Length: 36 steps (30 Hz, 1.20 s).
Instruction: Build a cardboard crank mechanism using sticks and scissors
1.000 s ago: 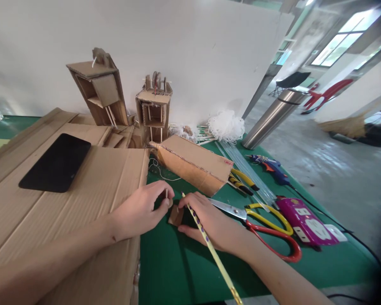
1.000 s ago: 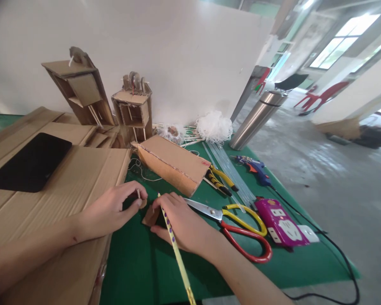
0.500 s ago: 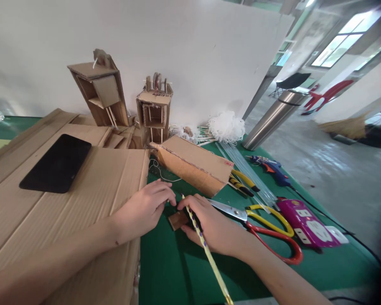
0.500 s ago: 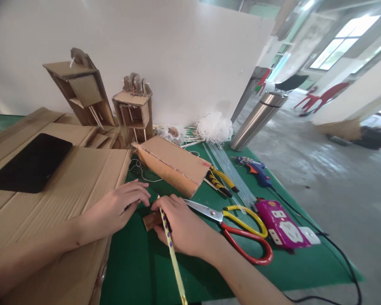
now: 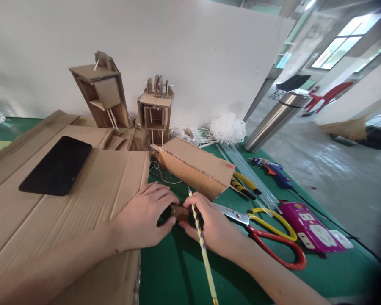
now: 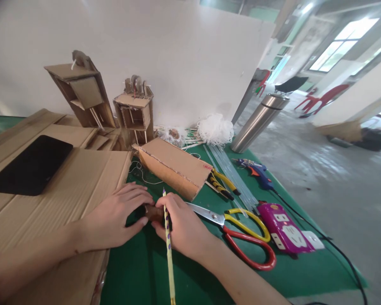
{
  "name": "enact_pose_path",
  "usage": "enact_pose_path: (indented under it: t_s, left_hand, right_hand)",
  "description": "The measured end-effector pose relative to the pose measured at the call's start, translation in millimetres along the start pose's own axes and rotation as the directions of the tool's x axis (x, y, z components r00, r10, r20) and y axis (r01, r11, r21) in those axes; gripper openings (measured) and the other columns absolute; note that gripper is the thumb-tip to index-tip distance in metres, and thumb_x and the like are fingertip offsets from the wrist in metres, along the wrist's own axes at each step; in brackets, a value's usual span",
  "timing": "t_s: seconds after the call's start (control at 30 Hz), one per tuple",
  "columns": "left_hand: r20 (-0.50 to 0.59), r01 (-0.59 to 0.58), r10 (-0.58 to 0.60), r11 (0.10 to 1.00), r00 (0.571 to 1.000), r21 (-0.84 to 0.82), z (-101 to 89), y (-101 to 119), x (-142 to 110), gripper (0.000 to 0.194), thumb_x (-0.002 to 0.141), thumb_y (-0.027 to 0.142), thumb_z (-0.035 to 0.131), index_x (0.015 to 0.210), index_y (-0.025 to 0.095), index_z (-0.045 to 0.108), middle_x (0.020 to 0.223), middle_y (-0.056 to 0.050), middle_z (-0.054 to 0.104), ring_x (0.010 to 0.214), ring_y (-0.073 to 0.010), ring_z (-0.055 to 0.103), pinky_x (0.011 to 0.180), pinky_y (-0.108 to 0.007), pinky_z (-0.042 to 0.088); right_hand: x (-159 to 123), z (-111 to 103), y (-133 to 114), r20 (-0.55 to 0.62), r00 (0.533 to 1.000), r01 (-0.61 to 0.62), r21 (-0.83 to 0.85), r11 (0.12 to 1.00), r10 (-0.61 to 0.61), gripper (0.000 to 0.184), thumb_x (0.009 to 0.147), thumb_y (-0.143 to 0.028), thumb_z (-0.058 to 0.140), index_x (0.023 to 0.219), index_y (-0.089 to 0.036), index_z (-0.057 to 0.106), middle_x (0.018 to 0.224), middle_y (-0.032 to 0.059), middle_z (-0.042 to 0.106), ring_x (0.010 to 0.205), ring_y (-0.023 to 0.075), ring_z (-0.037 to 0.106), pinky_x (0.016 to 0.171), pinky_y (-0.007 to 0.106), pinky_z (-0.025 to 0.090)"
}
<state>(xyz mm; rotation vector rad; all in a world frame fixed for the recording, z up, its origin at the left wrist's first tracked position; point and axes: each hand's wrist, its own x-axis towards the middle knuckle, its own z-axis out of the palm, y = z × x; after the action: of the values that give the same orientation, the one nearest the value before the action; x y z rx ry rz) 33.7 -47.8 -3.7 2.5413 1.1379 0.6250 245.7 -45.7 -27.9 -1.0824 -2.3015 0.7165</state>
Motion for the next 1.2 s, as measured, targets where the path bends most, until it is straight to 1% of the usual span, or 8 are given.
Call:
enact_pose_path:
  t_s: [0.17,0.37,0.5,0.63,0.77,0.87,1.0,1.2]
  left_hand:
    - [0.066,0.015,-0.018,0.999,0.998,0.047,1.6,0,-1,0.028,0.081,0.021,0.067,0.107,0.019,0.059,0.106,-0.004,0.068,0.119,-0.0280,0.054,0.112,-0.053,0.032]
    - [0.102,0.033,-0.045,0.993,0.994,0.111,2.7,-1,-1,0.021,0.082,0.025,0.070,0.100,0.018,0.062,0.102,-0.005,0.068,0.117,-0.0277,0.055,0.109,-0.049,0.036]
    - [0.134,0.045,-0.060,0.993,0.989,0.113,0.9,-1,-1,0.040,0.072,0.040,0.080,0.100,0.018,0.063,0.103,-0.005,0.068,0.118,-0.0307,0.054,0.109,-0.052,0.034]
    - [0.139,0.044,-0.057,0.995,0.989,0.090,-0.3,-1,-2,0.038,0.075,0.043,0.076,0.102,0.019,0.063,0.105,-0.004,0.068,0.119,-0.0303,0.053,0.111,-0.054,0.031]
    - [0.142,0.027,-0.038,0.996,0.989,0.080,0.2,-1,-2,0.023,0.080,0.031,0.073,0.098,0.020,0.064,0.105,-0.002,0.068,0.117,-0.0279,0.054,0.111,-0.052,0.032]
    - [0.152,0.036,-0.044,0.998,0.987,0.057,0.7,-1,-2,0.016,0.080,0.027,0.071,0.094,0.020,0.064,0.102,-0.001,0.069,0.117,-0.0268,0.055,0.112,-0.052,0.031]
    - [0.147,0.038,-0.043,0.998,0.988,0.041,1.9,-2,-1,0.015,0.081,0.026,0.071,0.093,0.020,0.064,0.099,-0.001,0.070,0.116,-0.0274,0.056,0.110,-0.052,0.034]
    - [0.133,0.034,-0.040,0.998,0.990,0.050,3.9,-3,-1,0.016,0.082,0.027,0.069,0.095,0.019,0.065,0.100,-0.004,0.071,0.116,-0.0306,0.055,0.104,-0.054,0.041]
  right_hand:
    - [0,0,-2,-0.029,0.999,0.031,0.024,0.999,-0.030,0.033,0.079,-0.007,0.064,0.100,-0.022,0.044,0.091,0.0021,0.054,0.077,0.0177,0.053,0.068,0.029,0.043]
    - [3,-3,-7,0.013,1.000,0.017,0.042,0.999,-0.017,0.025,0.082,-0.013,0.064,0.099,-0.021,0.047,0.090,0.0032,0.055,0.081,0.0191,0.054,0.071,0.030,0.043]
    - [4,-5,-8,-0.052,0.998,0.027,0.156,0.987,-0.019,0.008,0.092,-0.027,0.053,0.089,-0.020,0.052,0.084,0.0026,0.055,0.078,0.0176,0.054,0.070,0.029,0.043]
    - [3,-5,-8,-0.076,0.982,-0.133,0.361,0.923,0.171,0.039,0.100,-0.040,0.036,0.075,-0.019,0.057,0.061,-0.0016,0.049,0.058,0.0137,0.050,0.057,0.026,0.039]
    - [5,-1,-6,0.042,0.943,-0.294,0.568,0.769,0.330,0.039,0.095,-0.053,0.045,0.086,-0.019,0.061,0.060,-0.0010,0.056,0.055,0.0133,0.051,0.050,0.024,0.038]
    - [9,2,-3,0.055,0.931,-0.329,0.554,0.765,0.361,0.051,0.092,-0.058,0.047,0.064,-0.017,0.060,0.055,-0.0004,0.051,0.050,0.0114,0.046,0.046,0.023,0.033]
    - [12,6,-1,0.046,0.903,-0.385,0.528,0.757,0.427,0.049,0.092,-0.060,0.044,0.069,-0.019,0.056,0.054,-0.0022,0.050,0.046,0.0110,0.045,0.043,0.022,0.032]
    - [14,12,2,-0.123,0.926,-0.300,0.338,0.892,0.358,0.050,0.091,-0.048,0.050,0.054,-0.022,0.030,0.045,-0.0047,0.040,0.043,0.0098,0.038,0.041,0.022,0.029]
